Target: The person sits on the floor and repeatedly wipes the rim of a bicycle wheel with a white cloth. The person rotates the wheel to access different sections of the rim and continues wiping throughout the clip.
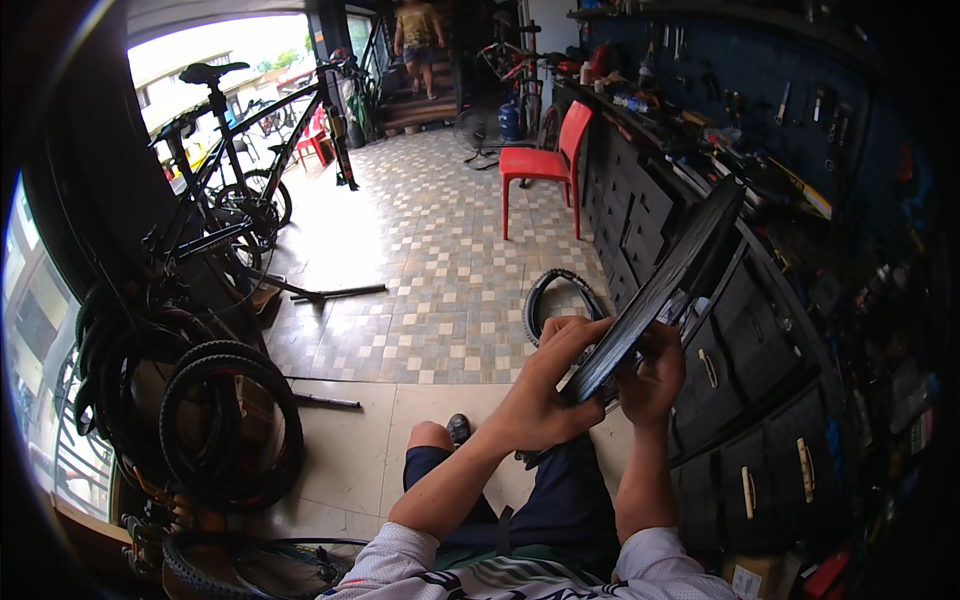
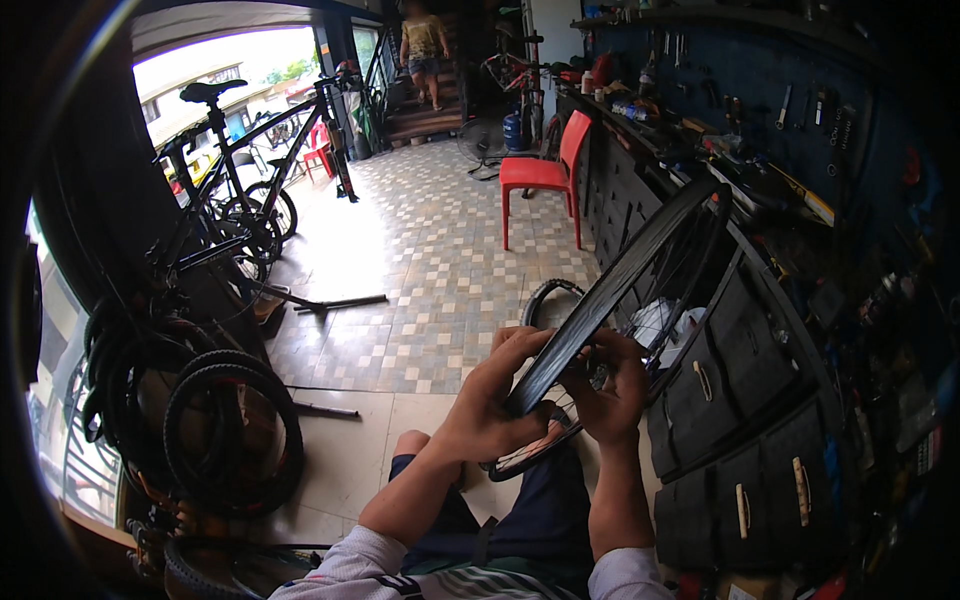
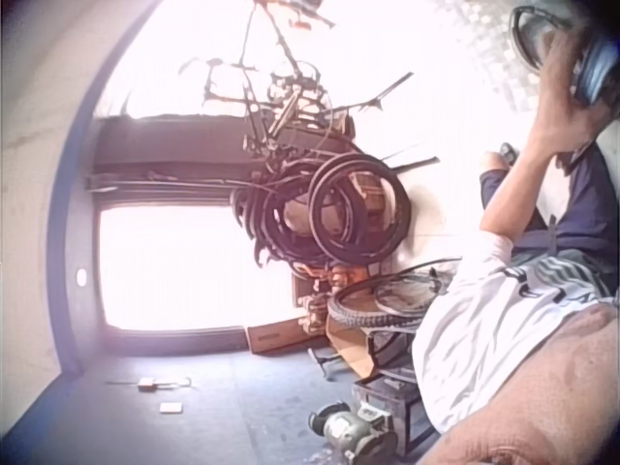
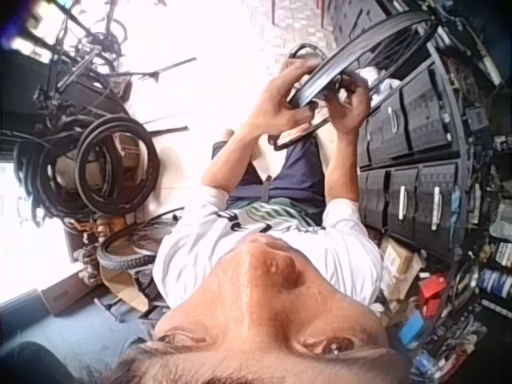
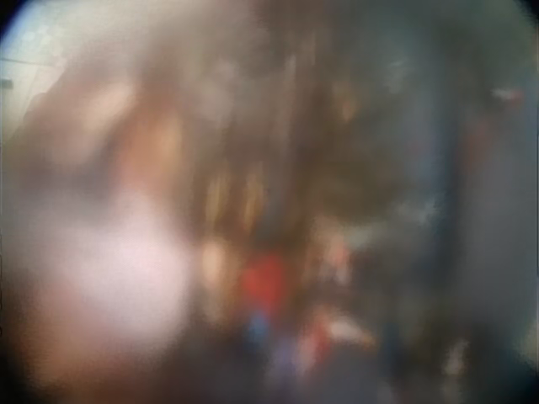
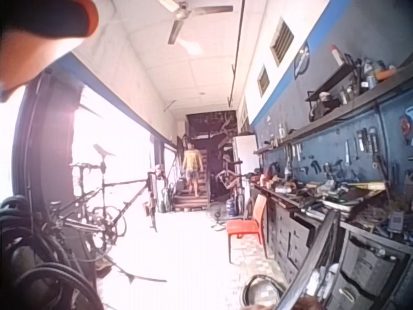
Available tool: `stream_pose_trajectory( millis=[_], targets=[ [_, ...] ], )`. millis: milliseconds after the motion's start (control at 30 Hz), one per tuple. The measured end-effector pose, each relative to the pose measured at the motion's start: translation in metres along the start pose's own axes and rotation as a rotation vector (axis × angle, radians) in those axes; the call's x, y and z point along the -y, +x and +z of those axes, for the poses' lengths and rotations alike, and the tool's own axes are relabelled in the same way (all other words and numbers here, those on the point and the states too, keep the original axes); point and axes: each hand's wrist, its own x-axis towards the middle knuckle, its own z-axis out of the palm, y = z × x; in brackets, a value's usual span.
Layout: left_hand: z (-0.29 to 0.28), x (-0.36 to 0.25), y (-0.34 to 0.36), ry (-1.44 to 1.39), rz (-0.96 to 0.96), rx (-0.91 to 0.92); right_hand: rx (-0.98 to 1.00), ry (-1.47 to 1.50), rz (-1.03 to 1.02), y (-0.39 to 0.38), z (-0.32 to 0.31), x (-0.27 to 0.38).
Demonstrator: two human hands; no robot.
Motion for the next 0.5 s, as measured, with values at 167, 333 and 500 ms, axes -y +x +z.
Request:
stream_pose_trajectory(
  millis=[167, 333, 500],
  targets=[
    [-0.001, 0.002, 0.001, 0.077, 0.042, 0.011, -0.129, 0.320, 0.157, 0.001, 0.000, 0.012],
    [0.000, -0.001, 0.007, 0.090, 0.081, 0.016, -0.226, 0.323, 0.250, 0.011, 0.008, 0.018],
    [-0.001, 0.004, 0.002, 0.039, 0.039, 0.001, -0.053, 0.187, 0.045, 0.009, 0.006, 0.017]
  ],
)
